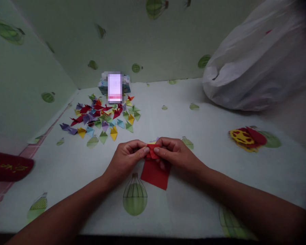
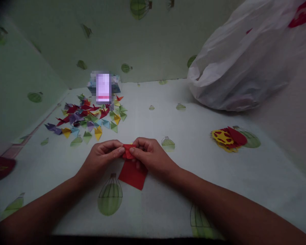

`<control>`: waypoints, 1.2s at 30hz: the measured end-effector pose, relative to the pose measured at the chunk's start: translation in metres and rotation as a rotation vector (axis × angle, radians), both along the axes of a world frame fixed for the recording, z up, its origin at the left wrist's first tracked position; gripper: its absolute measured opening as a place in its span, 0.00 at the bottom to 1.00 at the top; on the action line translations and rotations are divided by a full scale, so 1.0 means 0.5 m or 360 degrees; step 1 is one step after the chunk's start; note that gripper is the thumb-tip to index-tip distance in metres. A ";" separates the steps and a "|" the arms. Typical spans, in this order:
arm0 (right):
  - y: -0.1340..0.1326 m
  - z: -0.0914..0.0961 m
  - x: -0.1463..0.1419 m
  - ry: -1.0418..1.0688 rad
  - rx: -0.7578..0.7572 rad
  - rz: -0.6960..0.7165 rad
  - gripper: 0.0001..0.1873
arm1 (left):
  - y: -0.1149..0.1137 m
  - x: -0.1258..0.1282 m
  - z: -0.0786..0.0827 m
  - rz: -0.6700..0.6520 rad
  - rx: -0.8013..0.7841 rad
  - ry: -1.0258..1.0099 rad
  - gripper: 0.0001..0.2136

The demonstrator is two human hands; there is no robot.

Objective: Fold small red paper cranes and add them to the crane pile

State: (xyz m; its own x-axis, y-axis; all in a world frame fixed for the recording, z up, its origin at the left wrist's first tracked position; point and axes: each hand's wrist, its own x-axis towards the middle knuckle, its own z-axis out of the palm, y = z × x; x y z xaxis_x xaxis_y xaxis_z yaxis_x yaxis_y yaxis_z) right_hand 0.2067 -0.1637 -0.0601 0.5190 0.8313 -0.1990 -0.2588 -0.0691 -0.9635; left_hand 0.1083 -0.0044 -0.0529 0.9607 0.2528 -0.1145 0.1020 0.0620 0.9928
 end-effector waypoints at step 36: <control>0.001 -0.001 0.006 -0.0008 0.0019 0.0095 0.13 | -0.007 -0.001 -0.004 0.0037 -0.0019 0.0175 0.11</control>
